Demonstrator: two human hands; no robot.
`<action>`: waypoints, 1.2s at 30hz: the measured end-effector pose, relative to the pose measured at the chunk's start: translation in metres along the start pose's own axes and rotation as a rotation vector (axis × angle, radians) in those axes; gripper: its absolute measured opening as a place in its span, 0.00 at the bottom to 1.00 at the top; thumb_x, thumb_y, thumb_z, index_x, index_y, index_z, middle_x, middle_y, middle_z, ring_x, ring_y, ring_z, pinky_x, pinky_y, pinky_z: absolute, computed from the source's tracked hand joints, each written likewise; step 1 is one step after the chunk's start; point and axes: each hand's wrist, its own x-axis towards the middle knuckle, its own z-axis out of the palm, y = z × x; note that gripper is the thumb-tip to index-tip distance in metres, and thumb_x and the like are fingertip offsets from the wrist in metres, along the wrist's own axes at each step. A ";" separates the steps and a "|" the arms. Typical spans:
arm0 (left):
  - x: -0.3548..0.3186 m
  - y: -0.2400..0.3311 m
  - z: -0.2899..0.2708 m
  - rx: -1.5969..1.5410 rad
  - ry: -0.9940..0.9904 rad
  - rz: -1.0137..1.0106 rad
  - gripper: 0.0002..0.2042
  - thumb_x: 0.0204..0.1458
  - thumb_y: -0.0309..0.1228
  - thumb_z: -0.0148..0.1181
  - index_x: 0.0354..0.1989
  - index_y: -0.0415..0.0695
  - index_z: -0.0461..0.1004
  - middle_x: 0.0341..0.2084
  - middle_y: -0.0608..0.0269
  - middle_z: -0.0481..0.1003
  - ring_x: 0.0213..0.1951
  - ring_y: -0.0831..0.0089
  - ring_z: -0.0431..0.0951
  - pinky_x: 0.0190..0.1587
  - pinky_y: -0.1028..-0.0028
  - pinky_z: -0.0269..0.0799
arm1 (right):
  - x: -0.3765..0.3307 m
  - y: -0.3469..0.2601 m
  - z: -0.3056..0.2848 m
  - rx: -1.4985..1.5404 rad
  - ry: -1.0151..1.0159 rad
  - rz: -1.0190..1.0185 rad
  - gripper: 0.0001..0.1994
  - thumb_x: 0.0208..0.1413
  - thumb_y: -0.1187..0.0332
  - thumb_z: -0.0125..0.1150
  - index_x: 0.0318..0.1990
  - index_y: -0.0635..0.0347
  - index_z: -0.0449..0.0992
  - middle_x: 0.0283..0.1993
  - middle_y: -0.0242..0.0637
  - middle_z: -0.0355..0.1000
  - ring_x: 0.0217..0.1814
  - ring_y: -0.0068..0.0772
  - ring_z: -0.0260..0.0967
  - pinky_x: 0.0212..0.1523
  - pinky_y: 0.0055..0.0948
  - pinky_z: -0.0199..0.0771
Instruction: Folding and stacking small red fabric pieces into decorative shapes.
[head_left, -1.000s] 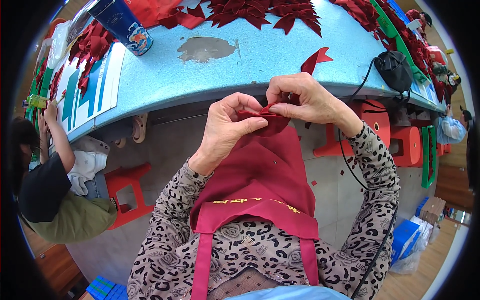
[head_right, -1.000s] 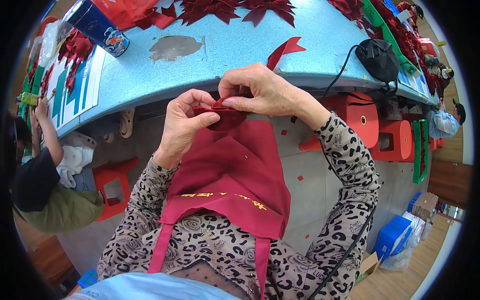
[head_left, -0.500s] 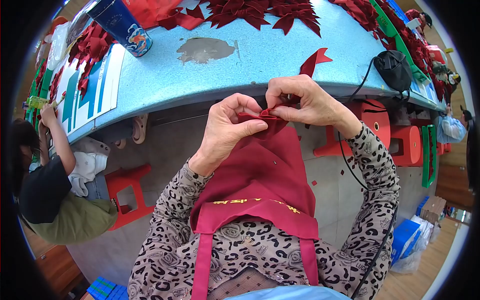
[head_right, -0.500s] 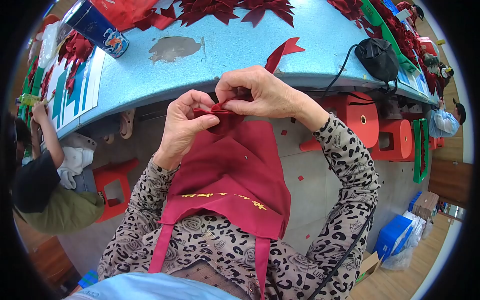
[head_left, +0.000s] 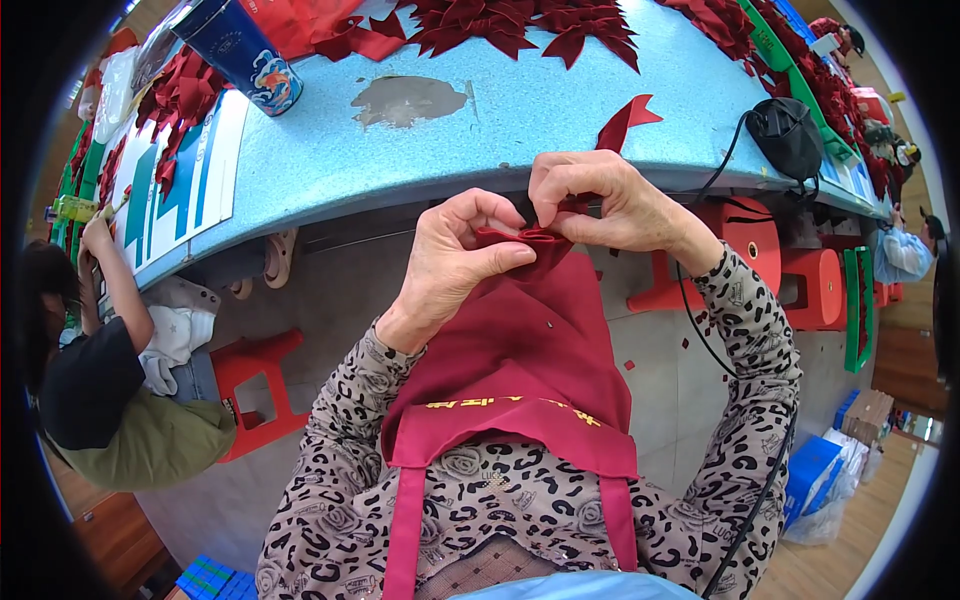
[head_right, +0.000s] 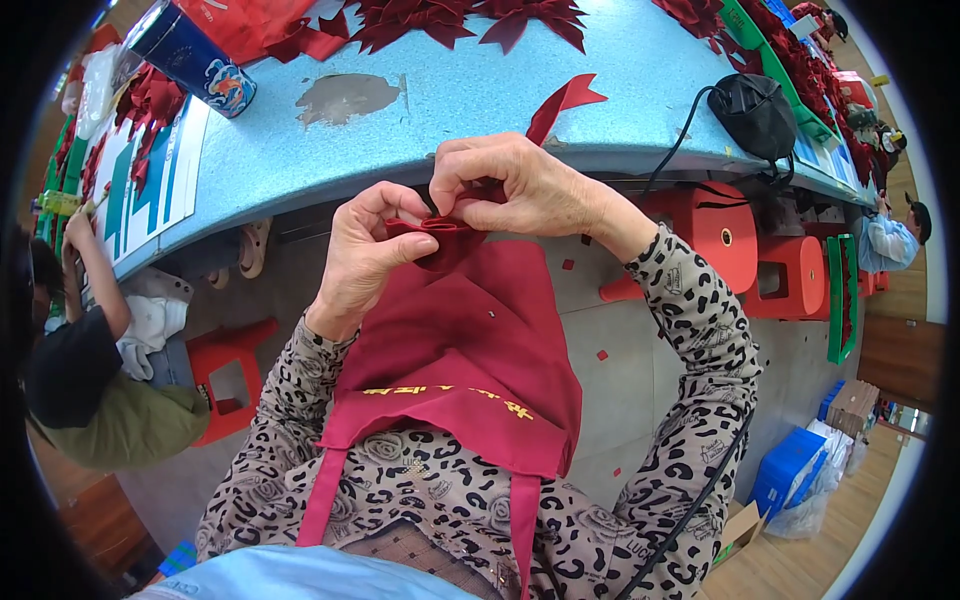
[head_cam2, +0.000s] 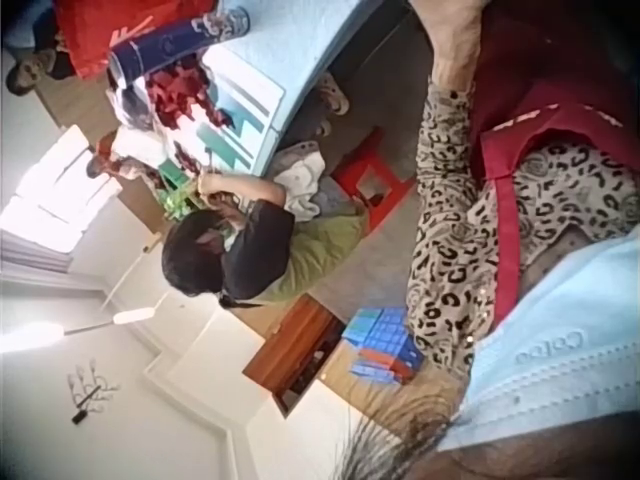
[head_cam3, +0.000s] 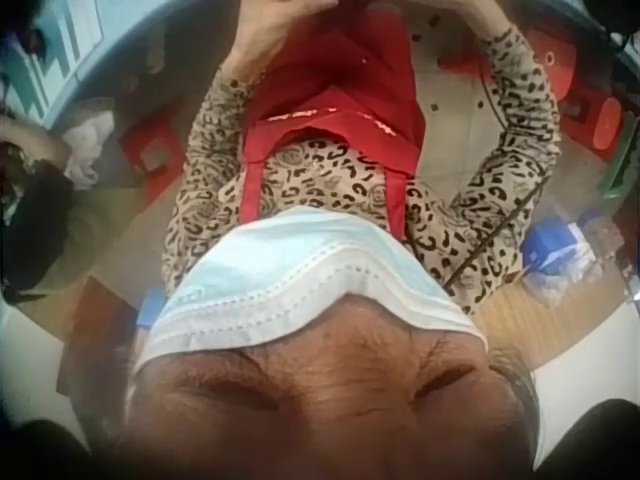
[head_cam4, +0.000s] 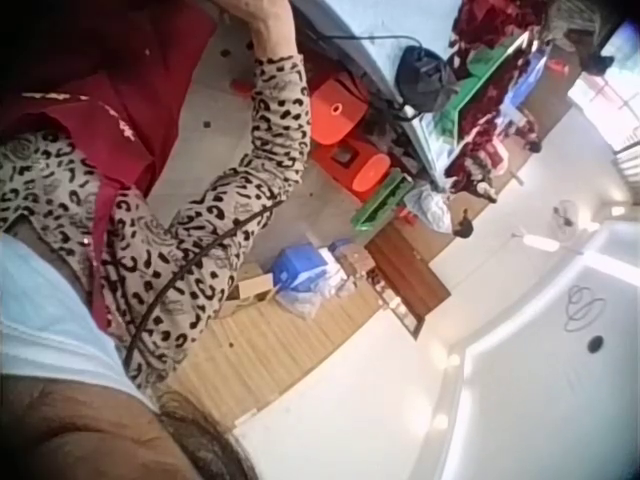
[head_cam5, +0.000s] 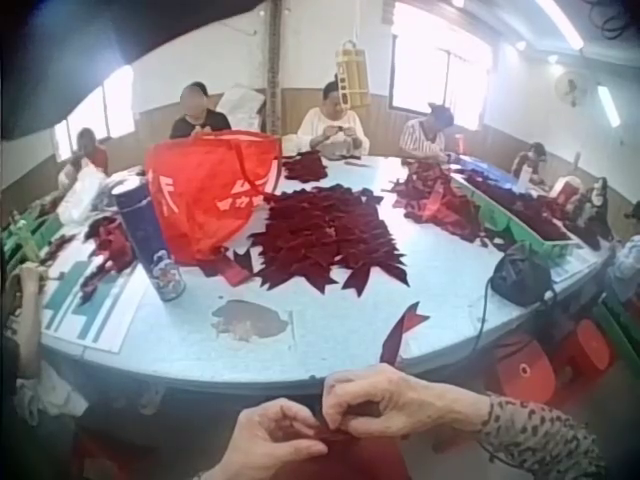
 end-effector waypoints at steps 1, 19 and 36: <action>0.000 0.000 0.001 0.001 -0.001 0.000 0.14 0.42 0.17 0.67 0.37 0.40 0.72 0.32 0.68 0.74 0.34 0.84 0.74 0.37 0.84 0.72 | 0.000 0.000 0.000 0.000 0.001 0.000 0.09 0.39 0.84 0.54 0.28 0.60 0.70 0.30 0.30 0.66 0.31 0.23 0.64 0.30 0.21 0.64; -0.008 -0.004 0.005 0.066 -0.036 0.113 0.13 0.43 0.16 0.66 0.38 0.38 0.75 0.34 0.66 0.76 0.37 0.81 0.76 0.41 0.81 0.73 | -0.006 0.002 0.002 -0.119 0.003 -0.084 0.10 0.38 0.85 0.55 0.28 0.60 0.76 0.32 0.32 0.68 0.32 0.24 0.66 0.30 0.22 0.67; -0.006 -0.004 0.009 0.157 -0.074 0.114 0.08 0.44 0.17 0.65 0.34 0.37 0.78 0.31 0.65 0.77 0.35 0.82 0.75 0.39 0.82 0.72 | -0.008 -0.001 -0.001 -0.269 0.033 -0.204 0.08 0.38 0.85 0.51 0.24 0.63 0.74 0.32 0.33 0.70 0.29 0.29 0.68 0.28 0.26 0.68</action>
